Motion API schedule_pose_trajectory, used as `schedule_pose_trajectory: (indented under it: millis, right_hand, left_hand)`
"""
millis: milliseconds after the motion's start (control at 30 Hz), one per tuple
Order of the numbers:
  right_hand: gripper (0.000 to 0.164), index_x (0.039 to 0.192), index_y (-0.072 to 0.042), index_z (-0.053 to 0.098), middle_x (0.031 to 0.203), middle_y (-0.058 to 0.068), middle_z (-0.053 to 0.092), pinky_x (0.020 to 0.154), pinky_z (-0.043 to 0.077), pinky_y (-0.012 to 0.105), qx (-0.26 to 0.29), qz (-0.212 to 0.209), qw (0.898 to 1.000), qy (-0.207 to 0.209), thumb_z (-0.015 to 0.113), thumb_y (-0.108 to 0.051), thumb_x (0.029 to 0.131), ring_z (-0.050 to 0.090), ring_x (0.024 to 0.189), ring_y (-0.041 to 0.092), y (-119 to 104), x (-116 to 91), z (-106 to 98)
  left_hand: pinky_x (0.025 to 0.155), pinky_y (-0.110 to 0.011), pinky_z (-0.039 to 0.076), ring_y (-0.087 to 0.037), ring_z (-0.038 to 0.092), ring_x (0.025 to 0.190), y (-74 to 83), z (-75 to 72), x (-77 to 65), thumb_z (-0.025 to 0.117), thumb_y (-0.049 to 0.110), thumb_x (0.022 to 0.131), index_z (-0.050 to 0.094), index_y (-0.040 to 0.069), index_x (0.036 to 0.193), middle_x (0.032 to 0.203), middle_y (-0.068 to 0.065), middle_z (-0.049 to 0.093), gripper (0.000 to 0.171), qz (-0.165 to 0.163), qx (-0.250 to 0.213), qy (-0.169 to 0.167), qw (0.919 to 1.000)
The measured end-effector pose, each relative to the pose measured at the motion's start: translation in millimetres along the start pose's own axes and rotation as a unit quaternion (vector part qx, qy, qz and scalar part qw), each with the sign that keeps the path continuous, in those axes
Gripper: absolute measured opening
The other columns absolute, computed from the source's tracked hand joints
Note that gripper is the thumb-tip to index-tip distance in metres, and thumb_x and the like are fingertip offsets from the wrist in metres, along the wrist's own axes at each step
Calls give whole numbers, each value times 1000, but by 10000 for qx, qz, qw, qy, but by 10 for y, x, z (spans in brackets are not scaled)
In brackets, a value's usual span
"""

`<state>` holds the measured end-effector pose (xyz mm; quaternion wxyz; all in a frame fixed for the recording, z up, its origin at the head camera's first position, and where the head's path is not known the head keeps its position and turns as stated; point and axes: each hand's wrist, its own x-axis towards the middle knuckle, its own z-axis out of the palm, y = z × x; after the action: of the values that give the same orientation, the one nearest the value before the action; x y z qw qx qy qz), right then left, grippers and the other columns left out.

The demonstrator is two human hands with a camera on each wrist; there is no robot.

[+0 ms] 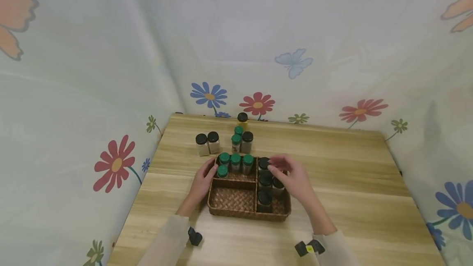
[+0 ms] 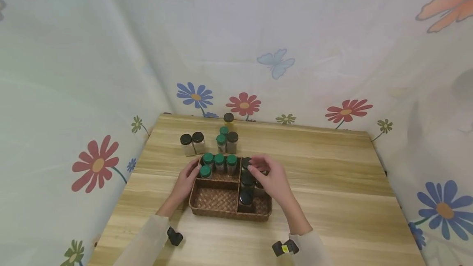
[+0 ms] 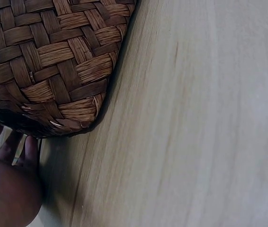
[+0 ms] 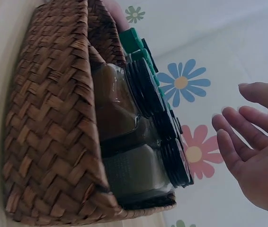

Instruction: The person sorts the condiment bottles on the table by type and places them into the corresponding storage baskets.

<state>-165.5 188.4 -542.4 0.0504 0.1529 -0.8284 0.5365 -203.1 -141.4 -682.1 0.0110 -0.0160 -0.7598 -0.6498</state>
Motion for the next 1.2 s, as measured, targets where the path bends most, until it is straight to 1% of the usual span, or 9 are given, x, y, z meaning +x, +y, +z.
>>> schedule_pose_trajectory:
  millis: [167, 333, 533, 667, 733, 867, 933, 1067, 1200]
  right_hand:
    - [28, 126, -12, 69, 117, 6, 75, 94, 59, 33, 56, 147, 9999, 40, 76, -25, 101, 71, 107, 20, 41, 146, 19]
    - [33, 129, -11, 69, 122, 9, 73, 98, 58, 45, 96, 183, 9998, 74, 78, -23, 100, 70, 113, 25, 54, 309, 58]
    - [39, 134, -4, 66, 129, 17, 70, 103, 54, 57, -274, -265, 9993, -59, 78, -16, 99, 65, 121, 31, -97, 623, 106]
    - [46, 140, -4, 64, 133, 13, 69, 104, 55, 52, -869, -412, 9946, -396, 78, -19, 99, 63, 125, 28, -194, 853, 133]
    - [50, 143, -4, 61, 136, 13, 68, 104, 55, 50, -1172, -368, 9905, -611, 78, -21, 99, 62, 127, 29, -192, 958, 148]
    - [61, 149, -3, 55, 144, 16, 63, 107, 53, 51, -1748, -52, 9789, -1058, 79, -26, 98, 60, 132, 33, -70, 1172, 216]
    - [69, 154, -2, 49, 149, 18, 59, 109, 51, 51, -1981, 123, 9711, -1327, 80, -29, 98, 58, 135, 35, 17, 1274, 259]
    - [81, 160, 2, 38, 158, 21, 49, 116, 44, 53, -2131, 409, 9588, -1834, 80, -28, 98, 51, 142, 38, 172, 1441, 327]
    - [83, 161, 5, 34, 159, 25, 46, 118, 41, 54, -1936, 667, 9585, -1983, 80, -23, 97, 47, 144, 41, 278, 1544, 351]
  left_hand:
    - [123, -51, 36, -33, 46, 149, 4, 9, -4, 57, 39, 111, 51, 9, 157, 159, -15, 52, 55, 51, 74, 23, 10000]
    - [123, -50, 35, -32, 45, 149, 8, 8, 14, 57, 39, 111, 51, 10, 157, 159, -14, 51, 55, 77, 23, -5, 10000]
    - [124, -52, 34, -35, 44, 150, 4, -7, 22, 58, 37, 111, 50, 8, 157, 159, -18, 50, 55, 32, -66, -57, 10000]
    - [125, -52, 32, -36, 41, 151, 22, -16, 24, 56, 31, 112, 47, 4, 158, 161, -20, 47, 55, -99, -138, -129, 9998]
    - [125, -51, 32, -37, 40, 152, 123, -30, -2, 56, 28, 113, 45, 0, 159, 162, -22, 46, 55, -129, -145, -209, 9996]
    - [124, -52, 34, -39, 42, 150, 304, -40, -54, 57, 23, 112, 45, -5, 157, 160, -24, 47, 54, -108, -182, -289, 9994]
    - [123, -52, 34, -38, 43, 149, 337, -42, -77, 57, 23, 112, 46, -4, 157, 159, -23, 48, 53, -52, -239, -278, 9993]
    - [122, -51, 36, -36, 45, 149, 322, -61, -77, 55, 21, 113, 47, -2, 157, 159, -20, 50, 51, -69, -251, -320, 9991]
    - [122, -52, 36, -36, 44, 149, 327, -66, -70, 55, 23, 113, 47, 0, 157, 160, -19, 49, 51, -76, -278, -358, 9989]
